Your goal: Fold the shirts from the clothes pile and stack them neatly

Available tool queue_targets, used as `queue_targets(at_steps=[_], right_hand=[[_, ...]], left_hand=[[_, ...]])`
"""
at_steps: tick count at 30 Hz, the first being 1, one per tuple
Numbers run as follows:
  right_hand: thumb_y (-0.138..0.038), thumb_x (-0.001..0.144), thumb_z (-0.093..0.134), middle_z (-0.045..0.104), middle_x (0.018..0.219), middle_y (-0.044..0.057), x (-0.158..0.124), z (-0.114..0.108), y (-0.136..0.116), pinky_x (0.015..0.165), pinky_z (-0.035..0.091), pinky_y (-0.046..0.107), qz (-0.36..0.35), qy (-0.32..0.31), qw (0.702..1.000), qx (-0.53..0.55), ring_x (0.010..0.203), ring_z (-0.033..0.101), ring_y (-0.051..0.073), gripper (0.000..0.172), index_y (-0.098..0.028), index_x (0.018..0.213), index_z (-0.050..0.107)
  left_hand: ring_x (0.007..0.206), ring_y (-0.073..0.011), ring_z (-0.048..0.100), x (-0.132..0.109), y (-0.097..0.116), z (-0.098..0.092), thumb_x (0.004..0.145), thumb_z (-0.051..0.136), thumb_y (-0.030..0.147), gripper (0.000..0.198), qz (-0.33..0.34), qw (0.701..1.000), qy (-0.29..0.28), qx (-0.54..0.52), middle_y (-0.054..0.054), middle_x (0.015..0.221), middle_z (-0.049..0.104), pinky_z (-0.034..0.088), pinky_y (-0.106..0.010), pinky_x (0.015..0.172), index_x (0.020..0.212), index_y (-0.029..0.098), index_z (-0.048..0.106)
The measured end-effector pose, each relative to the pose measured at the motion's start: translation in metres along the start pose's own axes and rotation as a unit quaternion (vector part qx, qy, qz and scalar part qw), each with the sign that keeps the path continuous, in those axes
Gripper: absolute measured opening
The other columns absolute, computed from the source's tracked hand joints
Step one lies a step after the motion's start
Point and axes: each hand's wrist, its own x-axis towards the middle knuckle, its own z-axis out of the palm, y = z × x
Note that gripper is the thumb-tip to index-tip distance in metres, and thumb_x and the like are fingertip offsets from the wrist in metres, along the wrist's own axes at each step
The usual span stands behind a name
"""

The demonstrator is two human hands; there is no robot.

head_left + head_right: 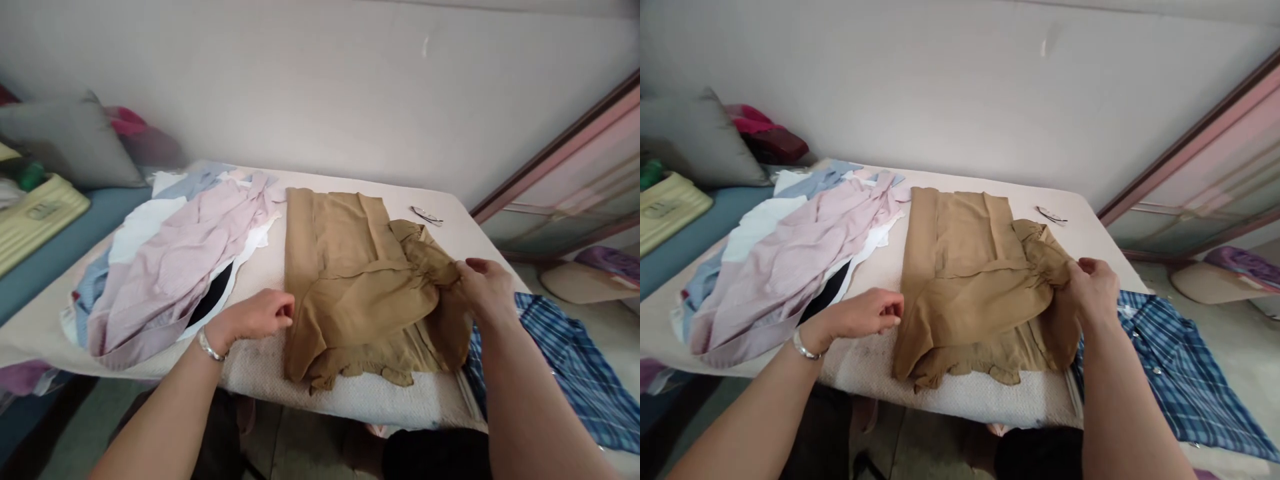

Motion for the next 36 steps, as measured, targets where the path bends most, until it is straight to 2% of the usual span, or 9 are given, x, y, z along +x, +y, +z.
queue_targets(at_steps=[3, 5, 8, 10, 15, 21, 26, 32, 36], right_hand=[[-0.039, 0.079, 0.064, 0.07, 0.093, 0.014, -0.032, 0.008, -0.037, 0.091, 0.051, 0.05, -0.032, -0.029, 0.999, -0.008, 0.09, 0.067, 0.029, 0.018, -0.024, 0.09, 0.063], [-0.042, 0.084, 0.064, 0.071, 0.094, 0.01, -0.065, 0.013, -0.07, 0.084, 0.054, 0.042, -0.109, -0.166, 0.979, 0.042, 0.085, 0.067, 0.025, 0.019, -0.025, 0.091, 0.065], [-0.042, 0.086, 0.067, 0.07, 0.091, 0.003, -0.12, 0.019, -0.108, 0.075, 0.052, 0.034, -0.214, -0.445, 0.869, 0.029, 0.081, 0.064, 0.021, 0.018, -0.025, 0.091, 0.064], [-0.036, 0.083, 0.071, 0.068, 0.093, 0.002, -0.149, 0.022, -0.119, 0.072, 0.048, 0.033, -0.269, -0.526, 0.805, -0.052, 0.083, 0.063, 0.021, 0.019, -0.024, 0.094, 0.061], [-0.007, 0.075, 0.058, 0.063, 0.103, 0.007, -0.169, 0.034, -0.11, 0.079, 0.044, 0.032, -0.383, -0.466, 0.773, -0.197, 0.098, 0.059, 0.023, 0.022, -0.02, 0.092, 0.059], [-0.003, 0.081, 0.047, 0.063, 0.093, 0.003, -0.147, 0.029, -0.108, 0.067, 0.037, 0.026, -0.36, -0.495, 0.767, -0.19, 0.08, 0.058, 0.014, 0.022, -0.02, 0.081, 0.061], [-0.006, 0.086, 0.048, 0.063, 0.089, 0.004, -0.131, 0.019, -0.106, 0.067, 0.034, 0.027, -0.368, -0.429, 0.795, -0.223, 0.084, 0.06, 0.016, 0.019, -0.02, 0.084, 0.062], [-0.017, 0.086, 0.057, 0.071, 0.088, 0.007, -0.129, 0.016, -0.098, 0.063, 0.033, 0.028, -0.308, -0.481, 0.764, -0.301, 0.078, 0.065, 0.019, 0.011, -0.019, 0.087, 0.068], [-0.03, 0.088, 0.061, 0.073, 0.085, 0.005, -0.091, -0.001, -0.076, 0.064, 0.038, 0.027, -0.205, -0.449, 0.821, -0.288, 0.079, 0.067, 0.019, 0.012, -0.021, 0.086, 0.069]], left_hand=[[0.07, -0.0148, 0.056, 0.0, -0.008, -0.006, 0.082, 0.054, 0.021, 0.008, -0.009, 0.998, 0.046, 0.032, 0.0, 0.077, 0.063, 0.038, -0.027, 0.065, 0.083, 0.018, 0.061], [0.073, -0.015, 0.056, 0.001, -0.008, -0.004, 0.082, 0.055, 0.019, 0.009, 0.008, 0.998, 0.051, 0.032, 0.0, 0.08, 0.065, 0.039, -0.027, 0.067, 0.084, 0.018, 0.063], [0.079, -0.0162, 0.06, 0.007, -0.005, 0.006, 0.083, 0.056, 0.018, 0.01, 0.048, 0.998, 0.038, 0.013, -0.002, 0.088, 0.068, 0.042, -0.028, 0.073, 0.09, 0.018, 0.063], [0.082, -0.0175, 0.061, 0.011, -0.004, 0.014, 0.083, 0.057, 0.018, 0.009, 0.062, 0.997, 0.03, 0.025, -0.003, 0.092, 0.067, 0.042, -0.029, 0.074, 0.091, 0.018, 0.061], [0.093, -0.0224, 0.059, 0.016, -0.004, 0.028, 0.082, 0.057, 0.02, 0.011, 0.037, 0.994, 0.027, 0.095, -0.007, 0.1, 0.063, 0.043, -0.032, 0.079, 0.094, 0.019, 0.055], [0.095, -0.0241, 0.06, 0.014, -0.001, 0.027, 0.082, 0.056, 0.021, 0.02, 0.019, 0.996, 0.023, 0.089, -0.007, 0.102, 0.062, 0.044, -0.033, 0.08, 0.101, 0.019, 0.051], [0.101, -0.0275, 0.062, 0.014, 0.003, 0.027, 0.084, 0.061, 0.03, 0.033, -0.014, 0.997, 0.012, 0.077, -0.011, 0.109, 0.063, 0.046, -0.036, 0.085, 0.113, 0.018, 0.051], [0.119, -0.0335, 0.059, 0.017, 0.007, 0.038, 0.083, 0.066, 0.035, 0.067, -0.05, 0.994, 0.01, 0.099, -0.018, 0.136, 0.056, 0.045, -0.043, 0.101, 0.143, 0.014, 0.043], [0.123, -0.0342, 0.058, 0.022, 0.0, 0.052, 0.088, 0.062, 0.033, 0.07, -0.053, 0.985, 0.045, 0.157, -0.02, 0.138, 0.054, 0.045, -0.044, 0.103, 0.149, 0.01, 0.039]])
